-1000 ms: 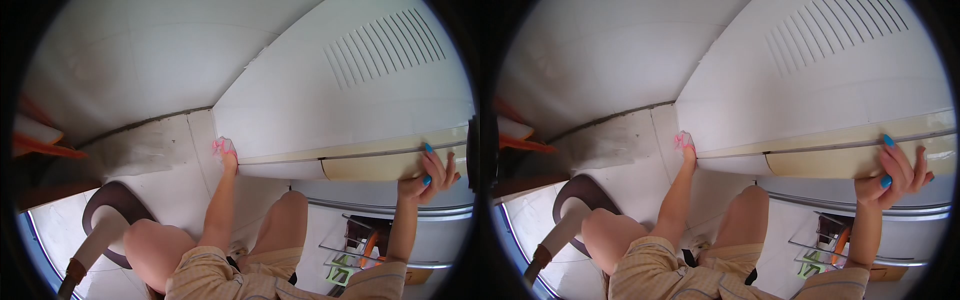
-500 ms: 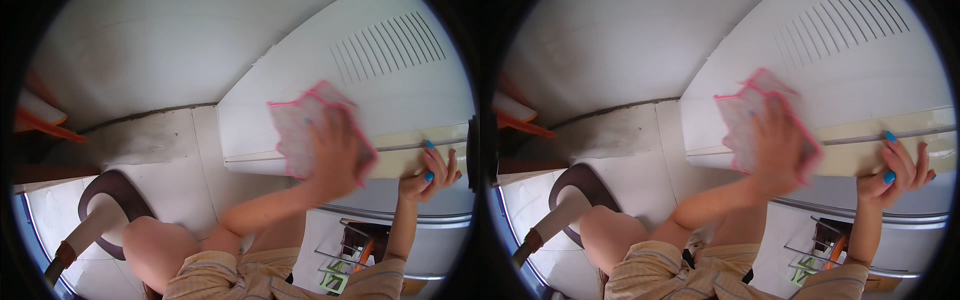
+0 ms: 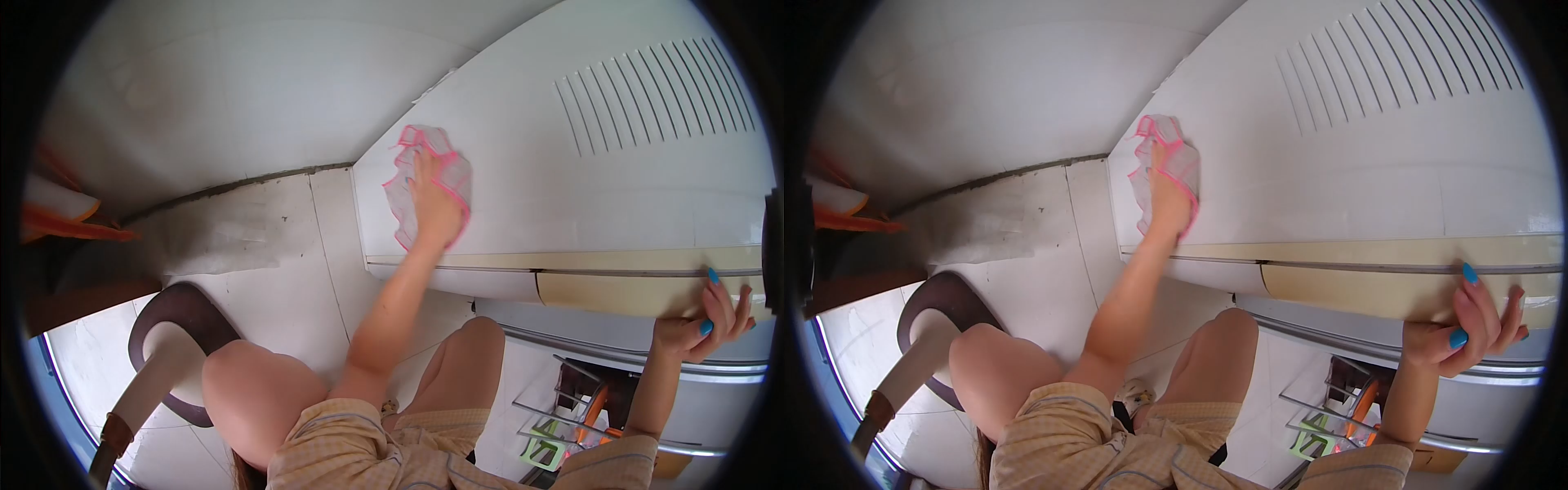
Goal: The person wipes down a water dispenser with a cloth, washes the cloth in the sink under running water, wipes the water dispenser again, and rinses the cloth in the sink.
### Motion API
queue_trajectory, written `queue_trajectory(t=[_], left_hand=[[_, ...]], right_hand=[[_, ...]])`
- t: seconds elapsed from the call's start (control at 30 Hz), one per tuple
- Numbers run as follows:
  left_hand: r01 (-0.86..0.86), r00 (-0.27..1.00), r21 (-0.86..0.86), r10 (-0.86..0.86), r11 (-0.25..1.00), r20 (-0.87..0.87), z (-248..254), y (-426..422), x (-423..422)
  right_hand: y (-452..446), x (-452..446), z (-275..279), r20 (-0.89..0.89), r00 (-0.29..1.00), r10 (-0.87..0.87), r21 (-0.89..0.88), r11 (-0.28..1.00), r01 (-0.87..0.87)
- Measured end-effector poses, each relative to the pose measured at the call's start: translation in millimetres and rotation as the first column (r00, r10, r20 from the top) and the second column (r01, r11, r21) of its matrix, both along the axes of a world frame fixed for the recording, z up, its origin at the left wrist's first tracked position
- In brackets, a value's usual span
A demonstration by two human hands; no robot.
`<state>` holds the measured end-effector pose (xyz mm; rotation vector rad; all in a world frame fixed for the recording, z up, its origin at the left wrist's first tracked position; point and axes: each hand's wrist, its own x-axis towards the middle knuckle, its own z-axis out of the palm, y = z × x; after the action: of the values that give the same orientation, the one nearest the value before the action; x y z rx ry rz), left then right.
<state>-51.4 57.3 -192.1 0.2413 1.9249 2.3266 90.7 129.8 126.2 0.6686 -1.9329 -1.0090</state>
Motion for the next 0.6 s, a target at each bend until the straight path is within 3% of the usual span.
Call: queue_trajectory(t=[0.13, 0.3, 0.37, 0.43, 0.5, 0.6], left_hand=[[-0.018, 0.994, 0.043, 0.013, 0.999, 0.109, -61.6, 14.1, -48.6], [-0.104, 0.929, -0.067, 0.120, 0.992, 0.351, -122.4, 17.0, -73.4], [-0.181, 0.910, -0.031, 0.179, 0.983, 0.373, -198.6, 41.6, -81.4], [0.007, 0.906, -0.010, -0.002, 1.000, 0.424, -289.4, 60.2, -91.8], [0.041, 0.917, -0.137, 0.017, 0.990, 0.399, -356.6, 72.0, -92.9], [0.056, 0.895, -0.204, 0.042, 0.977, 0.445, -356.1, 59.8, -86.7]], right_hand=[[1.8, 1.7, 0.9, 0.016, 1.000, 0.006, 0.004, 1.000, -0.006], [4.7, 0.0, 0.4, 0.035, 0.994, 0.104, -0.030, 0.994, -0.103], [6.1, 3.8, 3.9, 0.037, 0.996, 0.086, -0.011, 0.996, -0.085], [8.8, 6.5, 8.7, 0.045, 0.996, 0.074, 0.028, 0.997, -0.075], [6.2, 8.9, 12.0, 0.099, 0.994, 0.039, 0.075, 0.996, -0.047], [-6.8, -2.1, 11.7, 0.154, 0.988, 0.027, 0.155, 0.987, -0.051]])
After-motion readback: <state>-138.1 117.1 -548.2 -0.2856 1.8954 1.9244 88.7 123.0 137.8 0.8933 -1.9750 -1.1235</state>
